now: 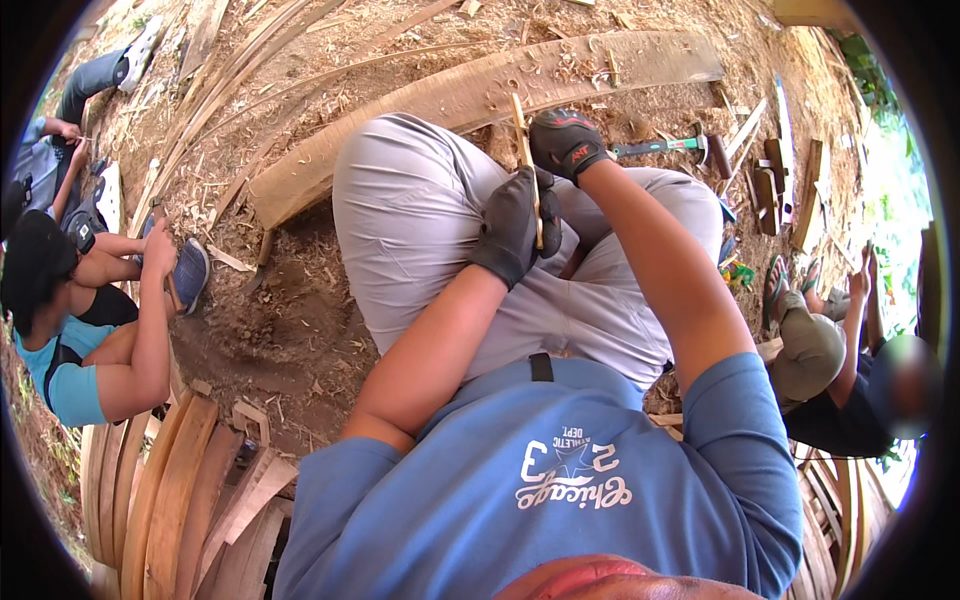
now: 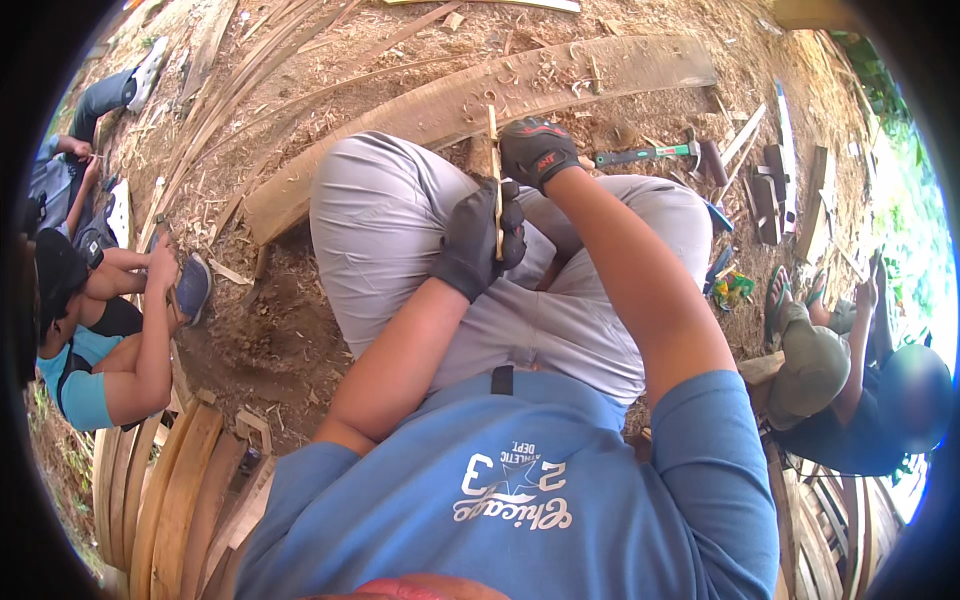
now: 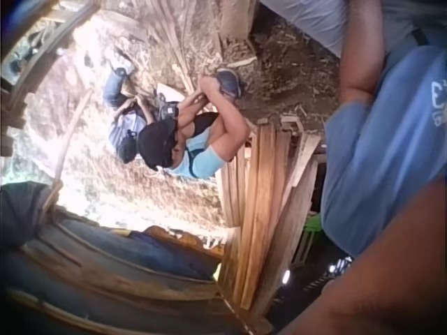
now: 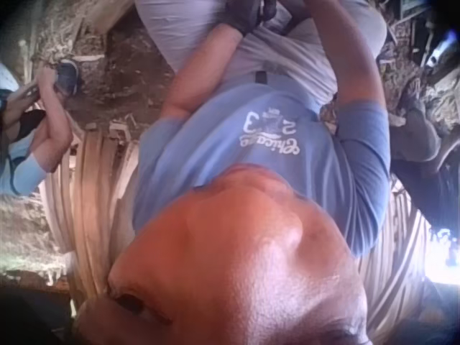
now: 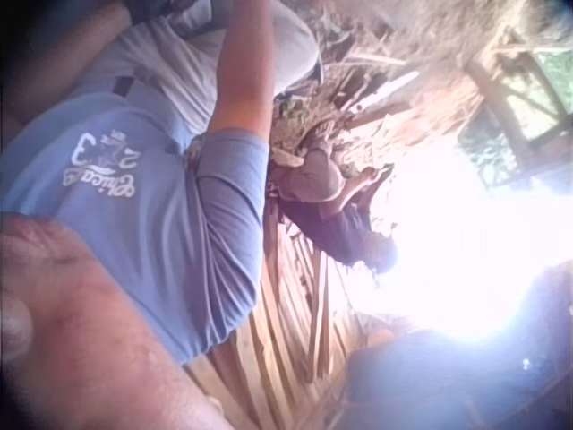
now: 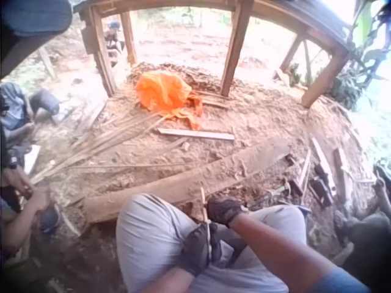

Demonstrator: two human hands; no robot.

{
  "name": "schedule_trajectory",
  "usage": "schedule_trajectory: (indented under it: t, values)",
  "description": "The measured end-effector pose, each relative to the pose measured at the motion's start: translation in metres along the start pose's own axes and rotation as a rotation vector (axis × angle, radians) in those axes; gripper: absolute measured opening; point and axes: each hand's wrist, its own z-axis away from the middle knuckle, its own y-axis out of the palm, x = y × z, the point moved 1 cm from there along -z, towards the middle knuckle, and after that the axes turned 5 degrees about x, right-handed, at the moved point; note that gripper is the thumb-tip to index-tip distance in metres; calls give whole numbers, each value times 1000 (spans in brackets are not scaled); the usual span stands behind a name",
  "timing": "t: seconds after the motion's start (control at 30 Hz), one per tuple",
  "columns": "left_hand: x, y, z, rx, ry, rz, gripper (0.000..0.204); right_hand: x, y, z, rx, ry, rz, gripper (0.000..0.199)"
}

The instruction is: The person sits cross-legged on the ground and uses a knife to carve a small piece of wood held in their left hand. They repeatedly scrape the blade along the wood to shape it, occasionally pausing to inspect the piece. Other people are visible in the background working on similar tasks.

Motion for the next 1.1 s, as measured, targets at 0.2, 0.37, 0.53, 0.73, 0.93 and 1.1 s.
schedule_trajectory:
  t: [0.2, 0.37, 0.53, 0.73, 0.93, 1.1]
  values:
    - [-14, 5, -29, -34, -44, 166, 24, -9, 3, 3, 9, -76, 91, 16]
    - [-18, 11, -62, -125, -15, 119, 28, -28, 20, -12, -83, -66, 65, 15]
    - [-15, 9, -62, -136, 10, 138, 34, -26, 22, -20, -3, 7, 75, 15]
    - [-18, 15, -60, -184, 35, 26, 37, -18, 11, -38, 7, 52, 59, 19]
    - [-20, 18, -60, -237, -25, 126, 36, -25, 11, -22, 118, -103, 101, 16]
    - [-19, 19, -58, -247, 5, 44, 34, -30, 26, -32, 8, 7, 141, 15]
